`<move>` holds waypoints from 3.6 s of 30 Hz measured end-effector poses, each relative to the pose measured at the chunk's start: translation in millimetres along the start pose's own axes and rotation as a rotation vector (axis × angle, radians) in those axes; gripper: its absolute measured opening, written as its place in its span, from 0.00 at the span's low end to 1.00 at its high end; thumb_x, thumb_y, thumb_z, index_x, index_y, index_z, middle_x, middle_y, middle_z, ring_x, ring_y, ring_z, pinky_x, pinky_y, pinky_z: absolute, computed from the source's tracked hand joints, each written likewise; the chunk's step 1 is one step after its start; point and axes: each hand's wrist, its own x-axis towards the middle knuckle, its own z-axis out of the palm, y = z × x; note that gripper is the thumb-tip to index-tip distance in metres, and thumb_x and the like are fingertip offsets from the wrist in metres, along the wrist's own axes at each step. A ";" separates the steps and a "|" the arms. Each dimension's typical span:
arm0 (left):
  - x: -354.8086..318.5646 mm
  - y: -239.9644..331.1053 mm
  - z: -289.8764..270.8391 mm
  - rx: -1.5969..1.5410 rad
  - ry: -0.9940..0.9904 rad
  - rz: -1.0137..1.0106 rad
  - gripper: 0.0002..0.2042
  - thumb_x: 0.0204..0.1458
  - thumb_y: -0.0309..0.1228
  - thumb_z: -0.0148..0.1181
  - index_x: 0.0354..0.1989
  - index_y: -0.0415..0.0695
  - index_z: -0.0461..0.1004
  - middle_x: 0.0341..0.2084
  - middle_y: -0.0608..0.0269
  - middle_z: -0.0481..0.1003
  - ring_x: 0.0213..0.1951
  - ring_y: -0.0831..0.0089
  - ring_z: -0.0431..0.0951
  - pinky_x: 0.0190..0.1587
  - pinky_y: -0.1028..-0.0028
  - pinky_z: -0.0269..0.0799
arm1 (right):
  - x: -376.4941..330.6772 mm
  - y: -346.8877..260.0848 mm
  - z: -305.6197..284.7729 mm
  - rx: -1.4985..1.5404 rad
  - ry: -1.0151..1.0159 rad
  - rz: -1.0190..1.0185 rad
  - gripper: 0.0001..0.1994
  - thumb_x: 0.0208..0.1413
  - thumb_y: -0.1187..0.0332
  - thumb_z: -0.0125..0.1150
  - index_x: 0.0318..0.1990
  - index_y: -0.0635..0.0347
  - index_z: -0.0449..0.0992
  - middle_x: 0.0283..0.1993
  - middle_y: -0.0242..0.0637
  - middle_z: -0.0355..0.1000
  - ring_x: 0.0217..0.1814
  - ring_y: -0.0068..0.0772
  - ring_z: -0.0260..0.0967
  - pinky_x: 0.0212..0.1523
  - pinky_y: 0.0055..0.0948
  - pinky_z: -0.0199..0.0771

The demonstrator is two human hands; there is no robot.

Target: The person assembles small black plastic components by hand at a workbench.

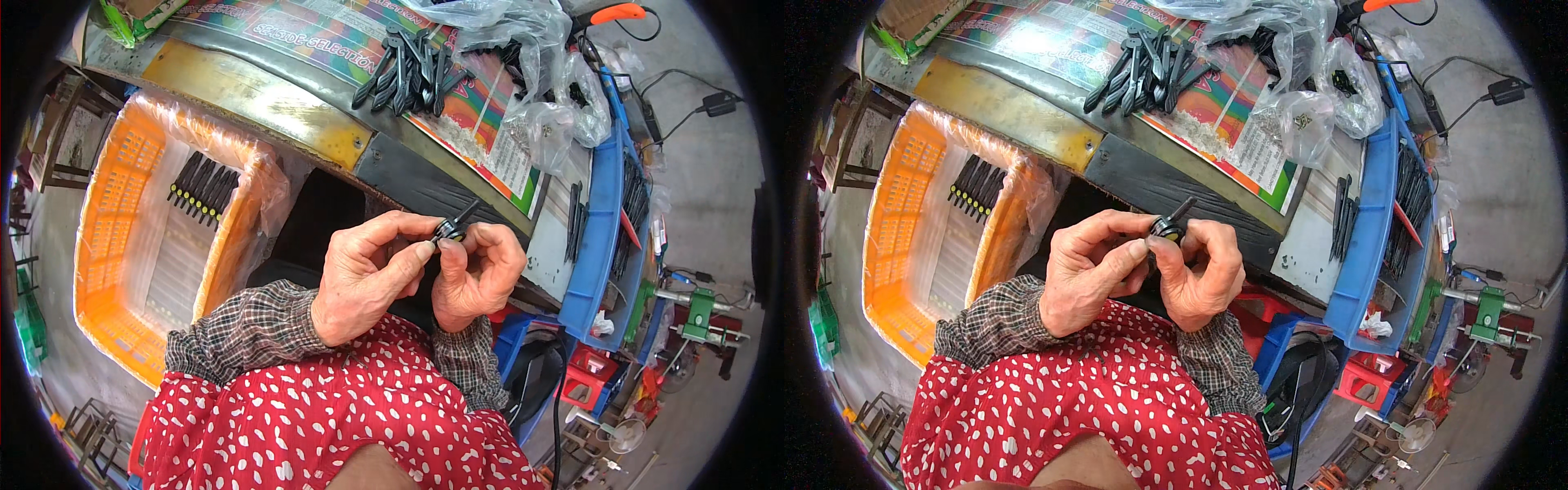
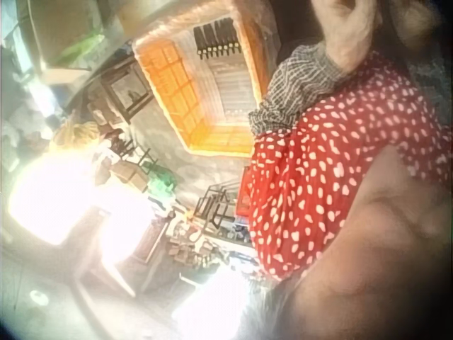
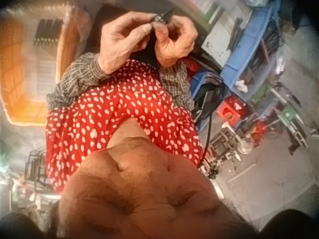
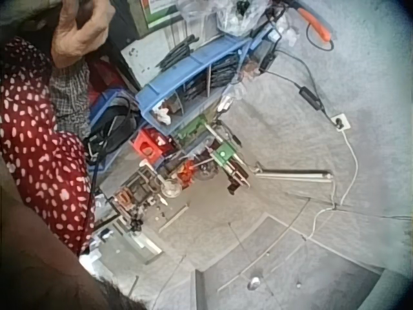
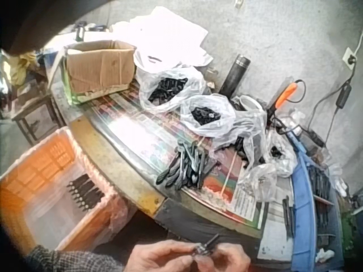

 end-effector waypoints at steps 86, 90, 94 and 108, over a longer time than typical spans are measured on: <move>1.3 0.8 -0.6 -0.036 0.016 -0.006 0.10 0.55 0.21 0.53 0.46 0.35 0.73 0.25 0.69 0.72 0.21 0.88 0.66 0.21 0.87 0.60 | 16.7 0.5 -12.3 -0.342 -0.274 -0.220 0.13 0.51 0.65 0.64 0.35 0.66 0.71 0.22 0.36 0.67 0.18 0.33 0.65 0.18 0.27 0.64; 1.6 1.5 0.2 -0.041 0.013 -0.015 0.10 0.55 0.21 0.53 0.45 0.35 0.73 0.25 0.69 0.72 0.21 0.88 0.66 0.21 0.87 0.60 | 18.6 1.9 -11.3 -0.338 -0.271 -0.242 0.12 0.51 0.65 0.64 0.34 0.66 0.71 0.21 0.36 0.66 0.18 0.33 0.65 0.18 0.27 0.64; 1.0 1.6 0.2 -0.032 0.005 -0.002 0.10 0.55 0.21 0.53 0.45 0.35 0.73 0.25 0.69 0.72 0.21 0.88 0.66 0.21 0.87 0.60 | 10.9 -1.1 -8.2 -0.251 -0.214 -0.160 0.13 0.51 0.66 0.65 0.37 0.65 0.70 0.22 0.36 0.67 0.18 0.30 0.64 0.18 0.26 0.64; 1.9 1.7 -1.1 -0.017 -0.009 -0.012 0.10 0.56 0.21 0.53 0.46 0.36 0.72 0.26 0.67 0.73 0.21 0.87 0.67 0.20 0.87 0.59 | 4.9 -6.1 -10.8 -0.021 -0.213 0.041 0.16 0.47 0.73 0.68 0.42 0.67 0.70 0.30 0.40 0.72 0.22 0.28 0.70 0.23 0.22 0.70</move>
